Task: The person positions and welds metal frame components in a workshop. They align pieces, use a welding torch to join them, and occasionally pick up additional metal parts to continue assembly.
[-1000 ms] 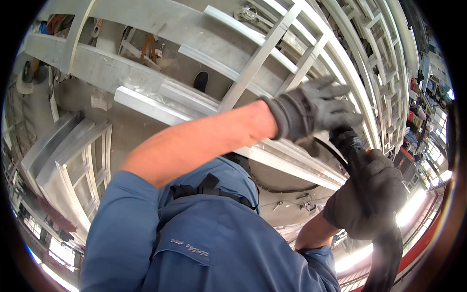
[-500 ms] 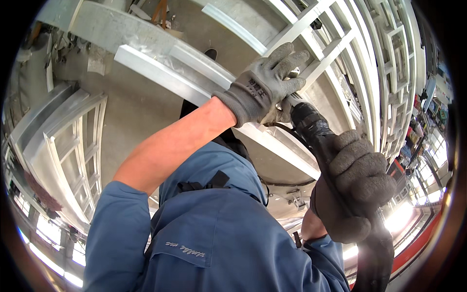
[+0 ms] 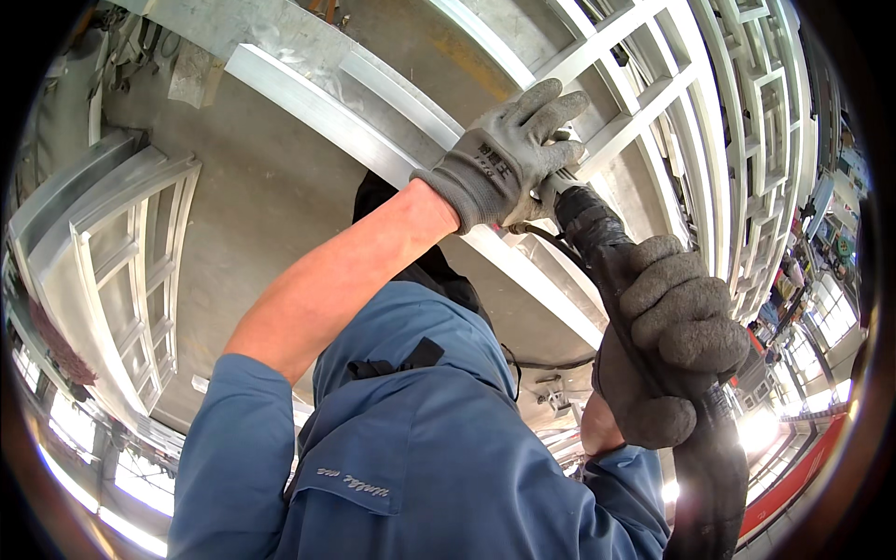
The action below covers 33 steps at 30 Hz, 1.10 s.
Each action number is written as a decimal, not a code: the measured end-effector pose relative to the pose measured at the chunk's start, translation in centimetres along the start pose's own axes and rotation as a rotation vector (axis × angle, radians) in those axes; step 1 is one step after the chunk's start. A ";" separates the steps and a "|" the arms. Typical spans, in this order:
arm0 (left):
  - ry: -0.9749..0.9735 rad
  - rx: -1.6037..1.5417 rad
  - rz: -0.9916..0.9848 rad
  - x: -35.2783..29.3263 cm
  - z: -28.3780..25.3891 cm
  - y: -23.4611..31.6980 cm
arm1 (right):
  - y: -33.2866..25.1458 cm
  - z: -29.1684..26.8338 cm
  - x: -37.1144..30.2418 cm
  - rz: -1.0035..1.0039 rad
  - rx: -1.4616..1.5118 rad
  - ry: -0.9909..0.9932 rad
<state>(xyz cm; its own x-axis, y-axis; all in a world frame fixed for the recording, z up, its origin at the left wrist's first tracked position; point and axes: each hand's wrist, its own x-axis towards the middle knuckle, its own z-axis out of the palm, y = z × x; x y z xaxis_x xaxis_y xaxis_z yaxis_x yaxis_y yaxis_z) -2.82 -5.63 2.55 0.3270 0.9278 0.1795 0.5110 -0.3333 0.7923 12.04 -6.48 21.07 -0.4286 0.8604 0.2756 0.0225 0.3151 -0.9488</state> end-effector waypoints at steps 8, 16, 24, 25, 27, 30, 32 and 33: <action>0.115 0.008 0.078 0.0 1.0 -0.6 | -0.7 1.8 -0.2 0.090 0.020 0.196; 0.125 -0.060 0.126 0.4 1.1 -0.7 | -0.8 0.6 -0.5 0.091 -0.034 0.028; 0.087 0.000 0.130 0.0 1.5 -1.3 | -0.4 1.0 -0.3 0.061 -0.034 0.061; 0.084 0.001 0.130 -0.1 1.8 -1.4 | -0.4 1.0 -0.2 0.054 -0.037 0.061; 0.079 0.001 0.131 0.0 1.8 -1.4 | -0.3 1.1 -0.2 0.039 -0.043 0.061; 0.063 0.008 0.135 0.1 1.7 -1.4 | -0.4 0.8 -0.1 0.035 -0.062 0.032; 0.064 0.006 0.135 0.1 1.7 -1.3 | -0.8 0.9 0.1 0.056 -0.057 0.028; 0.064 0.005 0.135 0.2 1.7 -1.3 | -0.9 0.9 0.2 0.066 -0.056 0.025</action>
<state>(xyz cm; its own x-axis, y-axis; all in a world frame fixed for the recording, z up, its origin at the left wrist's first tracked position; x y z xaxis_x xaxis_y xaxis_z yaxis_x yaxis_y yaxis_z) -2.02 -5.36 0.57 0.3420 0.8832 0.3208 0.4700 -0.4564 0.7556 11.11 -6.99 21.84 -0.4021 0.8895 0.2169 0.1011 0.2786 -0.9551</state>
